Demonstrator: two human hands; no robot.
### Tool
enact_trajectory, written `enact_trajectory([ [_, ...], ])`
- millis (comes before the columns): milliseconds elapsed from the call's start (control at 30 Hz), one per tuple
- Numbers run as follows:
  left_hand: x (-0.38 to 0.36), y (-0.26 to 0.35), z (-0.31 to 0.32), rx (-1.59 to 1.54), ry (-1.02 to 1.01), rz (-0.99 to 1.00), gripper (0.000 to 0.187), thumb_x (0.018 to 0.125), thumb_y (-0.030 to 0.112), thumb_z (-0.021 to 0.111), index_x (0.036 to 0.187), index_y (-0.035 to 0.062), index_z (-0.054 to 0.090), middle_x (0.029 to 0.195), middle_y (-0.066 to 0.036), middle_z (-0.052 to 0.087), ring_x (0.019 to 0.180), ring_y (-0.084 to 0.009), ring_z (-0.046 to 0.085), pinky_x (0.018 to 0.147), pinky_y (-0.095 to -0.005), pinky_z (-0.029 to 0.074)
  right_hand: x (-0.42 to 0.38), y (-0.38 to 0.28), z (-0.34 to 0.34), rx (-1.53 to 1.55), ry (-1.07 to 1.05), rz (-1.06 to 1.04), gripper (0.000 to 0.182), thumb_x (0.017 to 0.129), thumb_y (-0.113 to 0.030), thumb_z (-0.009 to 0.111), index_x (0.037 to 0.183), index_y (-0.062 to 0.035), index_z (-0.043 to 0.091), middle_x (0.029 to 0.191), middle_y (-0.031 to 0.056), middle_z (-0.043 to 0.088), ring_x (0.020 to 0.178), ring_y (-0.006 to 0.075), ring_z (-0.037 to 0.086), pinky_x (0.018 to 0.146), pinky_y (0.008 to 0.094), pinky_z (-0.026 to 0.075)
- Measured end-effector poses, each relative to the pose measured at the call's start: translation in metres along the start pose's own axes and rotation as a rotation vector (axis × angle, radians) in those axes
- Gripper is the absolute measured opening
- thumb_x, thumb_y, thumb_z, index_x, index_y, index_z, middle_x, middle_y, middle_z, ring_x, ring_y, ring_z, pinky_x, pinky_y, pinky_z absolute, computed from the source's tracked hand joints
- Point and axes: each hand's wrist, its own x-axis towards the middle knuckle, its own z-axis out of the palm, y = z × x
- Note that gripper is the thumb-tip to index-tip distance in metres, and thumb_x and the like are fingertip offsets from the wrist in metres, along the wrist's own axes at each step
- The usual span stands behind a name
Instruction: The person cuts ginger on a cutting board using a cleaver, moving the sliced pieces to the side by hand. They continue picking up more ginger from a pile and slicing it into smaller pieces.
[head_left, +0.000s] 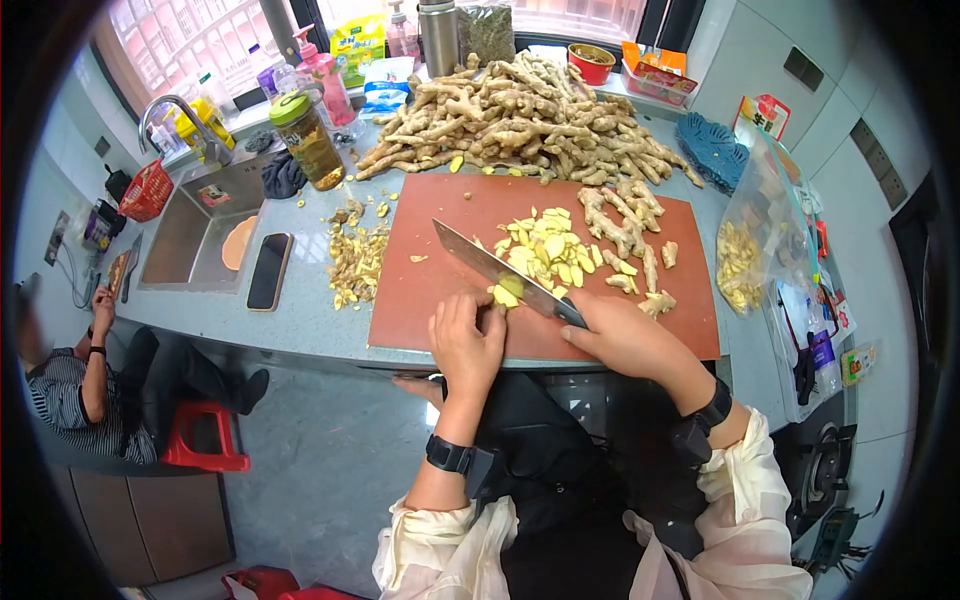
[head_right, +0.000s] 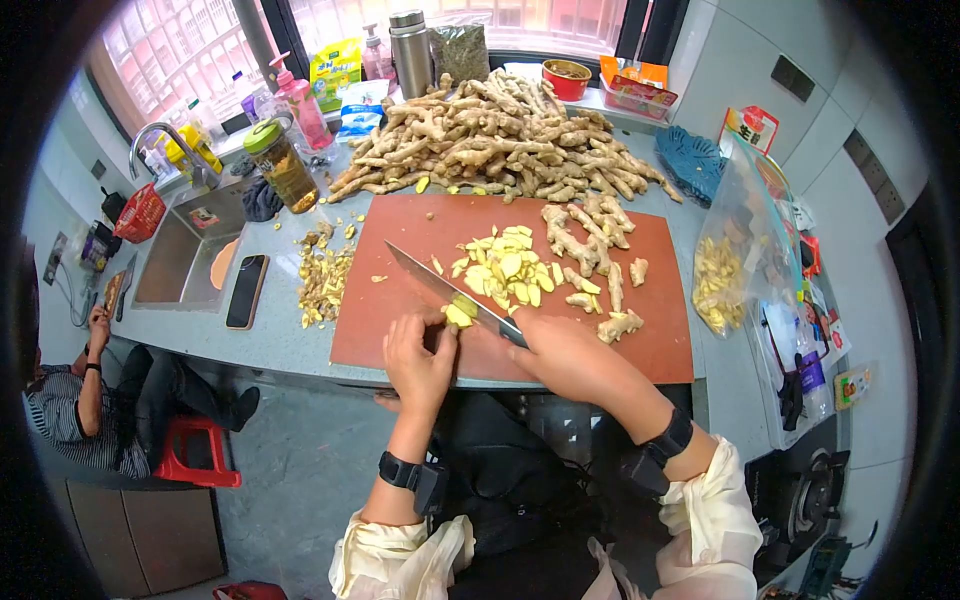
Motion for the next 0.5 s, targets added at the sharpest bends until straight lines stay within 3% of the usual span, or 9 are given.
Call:
enact_trajectory([
  [200,-0.001,0.001,0.000,-0.006,0.003,0.008,0.017,0.082,0.013,0.079,0.095,0.0092,0.068,0.100,-0.004,0.072,0.092,-0.0261,0.064,0.081,-0.0392,0.044,0.021,-0.021,0.006,0.017,-0.006,0.082,0.034,0.100,-0.028,0.065,0.117,0.0008,0.056,0.109,0.0290,0.068,0.104,0.0474,0.065,0.088,0.0524,0.050],
  [333,-0.001,-0.001,-0.001,-0.019,0.003,0.019,0.018,0.082,0.013,0.079,0.095,0.0091,0.068,0.101,-0.004,0.072,0.092,-0.0263,0.064,0.081,-0.0394,0.044,0.018,0.002,0.019,0.030,0.056,0.041,0.034,0.099,-0.027,0.065,0.117,0.0006,0.057,0.108,0.0284,0.068,0.103,0.0477,0.065,0.088,0.0516,0.050],
  [433,-0.001,0.001,-0.002,-0.013,-0.003,0.008,0.018,0.082,0.013,0.079,0.095,0.0093,0.067,0.101,-0.003,0.072,0.092,-0.0261,0.064,0.080,-0.0395,0.044,0.004,0.017,0.019,0.069,0.120,-0.088,0.033,0.099,-0.026,0.065,0.117,0.0005,0.058,0.102,0.0248,0.069,0.096,0.0414,0.068,0.084,0.0475,0.052],
  [500,-0.001,0.000,-0.002,-0.007,0.001,0.009,0.018,0.082,0.013,0.079,0.094,0.0094,0.067,0.099,-0.003,0.072,0.092,-0.0262,0.064,0.080,-0.0397,0.044,-0.009,0.010,0.008,0.190,0.081,-0.073,0.031,0.099,-0.024,0.065,0.118,-0.0004,0.059,0.092,0.0186,0.068,0.081,0.0310,0.068,0.073,0.0423,0.053],
])
